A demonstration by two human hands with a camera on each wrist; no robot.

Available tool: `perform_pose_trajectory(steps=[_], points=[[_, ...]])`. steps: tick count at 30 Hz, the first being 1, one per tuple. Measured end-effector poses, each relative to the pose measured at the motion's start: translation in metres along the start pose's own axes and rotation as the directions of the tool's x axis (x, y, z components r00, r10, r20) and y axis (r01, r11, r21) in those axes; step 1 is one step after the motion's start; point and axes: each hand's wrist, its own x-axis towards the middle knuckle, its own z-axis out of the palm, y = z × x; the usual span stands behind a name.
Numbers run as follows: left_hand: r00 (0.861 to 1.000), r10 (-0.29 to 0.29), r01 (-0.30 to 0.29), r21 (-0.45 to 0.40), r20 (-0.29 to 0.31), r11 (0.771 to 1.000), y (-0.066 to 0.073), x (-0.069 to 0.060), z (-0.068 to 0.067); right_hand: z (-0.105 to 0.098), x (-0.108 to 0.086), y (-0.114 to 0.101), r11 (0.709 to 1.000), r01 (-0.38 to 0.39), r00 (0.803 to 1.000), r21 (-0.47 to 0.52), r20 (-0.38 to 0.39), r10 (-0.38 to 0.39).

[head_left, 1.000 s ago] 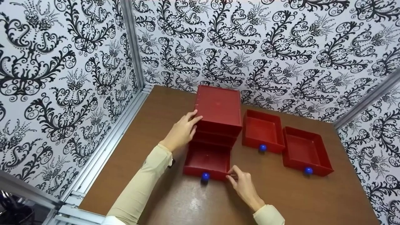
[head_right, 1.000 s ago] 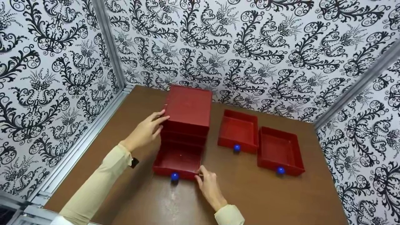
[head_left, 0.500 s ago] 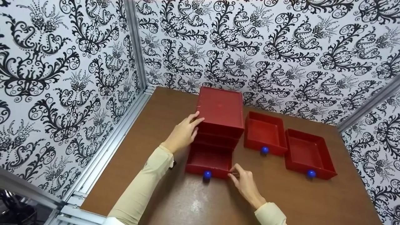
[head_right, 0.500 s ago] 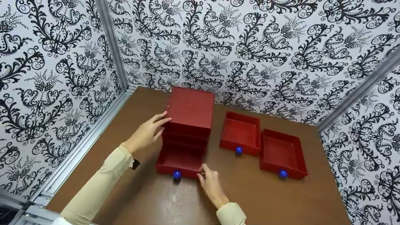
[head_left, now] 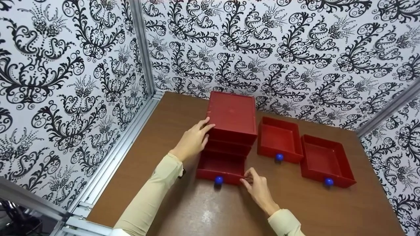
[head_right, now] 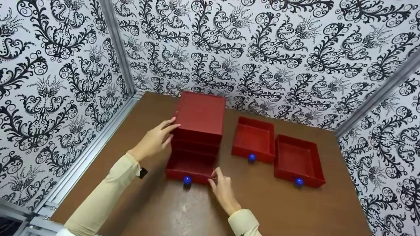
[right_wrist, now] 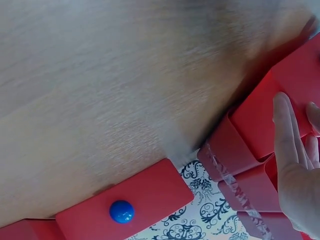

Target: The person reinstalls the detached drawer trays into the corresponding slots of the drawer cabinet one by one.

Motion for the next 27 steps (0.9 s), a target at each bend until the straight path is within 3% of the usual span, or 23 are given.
perform_pose_trajectory(steps=[17, 27], points=[[1.000, -0.013, 0.014, -0.004, 0.011, 1.000, -0.002, -0.002, 0.002, 0.002, 0.016, 0.009, 0.997, -0.074, 0.997, -0.023, -0.014, 0.074], [1.000, -0.019, 0.019, -0.003, 0.012, 1.000, -0.001, -0.001, 0.001, 0.005, 0.024, 0.013, 0.993, -0.120, 0.992, 0.012, -0.021, 0.120]])
